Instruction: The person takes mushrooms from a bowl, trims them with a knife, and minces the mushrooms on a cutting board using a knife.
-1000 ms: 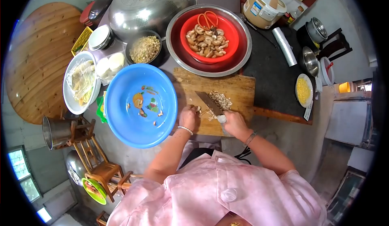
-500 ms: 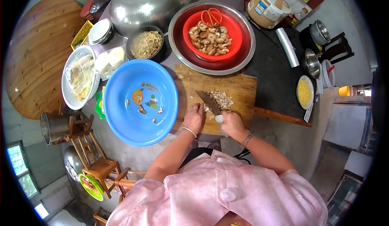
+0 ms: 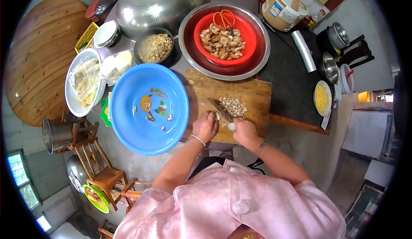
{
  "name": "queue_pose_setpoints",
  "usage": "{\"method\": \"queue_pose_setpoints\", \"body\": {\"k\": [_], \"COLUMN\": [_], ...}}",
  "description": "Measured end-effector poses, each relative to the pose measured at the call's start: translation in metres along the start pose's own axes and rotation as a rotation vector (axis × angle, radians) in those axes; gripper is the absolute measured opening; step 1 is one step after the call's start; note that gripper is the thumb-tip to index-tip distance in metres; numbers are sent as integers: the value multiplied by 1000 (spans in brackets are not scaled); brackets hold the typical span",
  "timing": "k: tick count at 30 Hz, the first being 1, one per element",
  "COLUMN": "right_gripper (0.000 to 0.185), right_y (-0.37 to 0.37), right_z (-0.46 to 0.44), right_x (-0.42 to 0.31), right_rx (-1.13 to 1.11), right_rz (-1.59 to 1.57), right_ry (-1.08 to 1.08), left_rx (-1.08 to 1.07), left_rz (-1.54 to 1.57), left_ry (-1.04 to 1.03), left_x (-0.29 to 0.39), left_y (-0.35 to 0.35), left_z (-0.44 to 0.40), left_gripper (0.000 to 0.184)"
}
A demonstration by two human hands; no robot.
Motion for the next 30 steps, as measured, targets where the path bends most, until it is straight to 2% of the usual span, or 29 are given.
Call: {"method": "queue_pose_setpoints", "body": {"k": [2,5,16,18,24,30], "right_gripper": [15,14,15,17,17,16], "right_y": [6,7,3,-6,3,-9], "right_z": [0,-3,-7,-9,-6,-7], "right_x": [0,0,-8,-11,-8,-12], "right_rx": [3,13,-51,-124,-61,-120], "right_rz": [-8,-25,-6,12,17,5], "right_ry": [8,26,89,67,81,44], "left_rx": [-33,-7,95,87,84,111], "left_rz": [11,-69,34,41,68,101], "left_ry": [104,139,-24,-33,-13,-28], "left_x": [15,18,0,-3,-4,-4], "left_y": [9,2,-9,-10,-10,-10], "left_z": [-5,-9,-7,-4,-7,-8], "left_gripper": [30,32,13,13,13,11]}}
Point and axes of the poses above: each hand's wrist, its own z-axis away from the middle knuckle, its own y-axis out of the back of the hand, x = y × z, the point moved 3 cm from there along -z, towards the middle knuckle, and after that the axes turned 8 degrees about z, right-handed, at the moved point
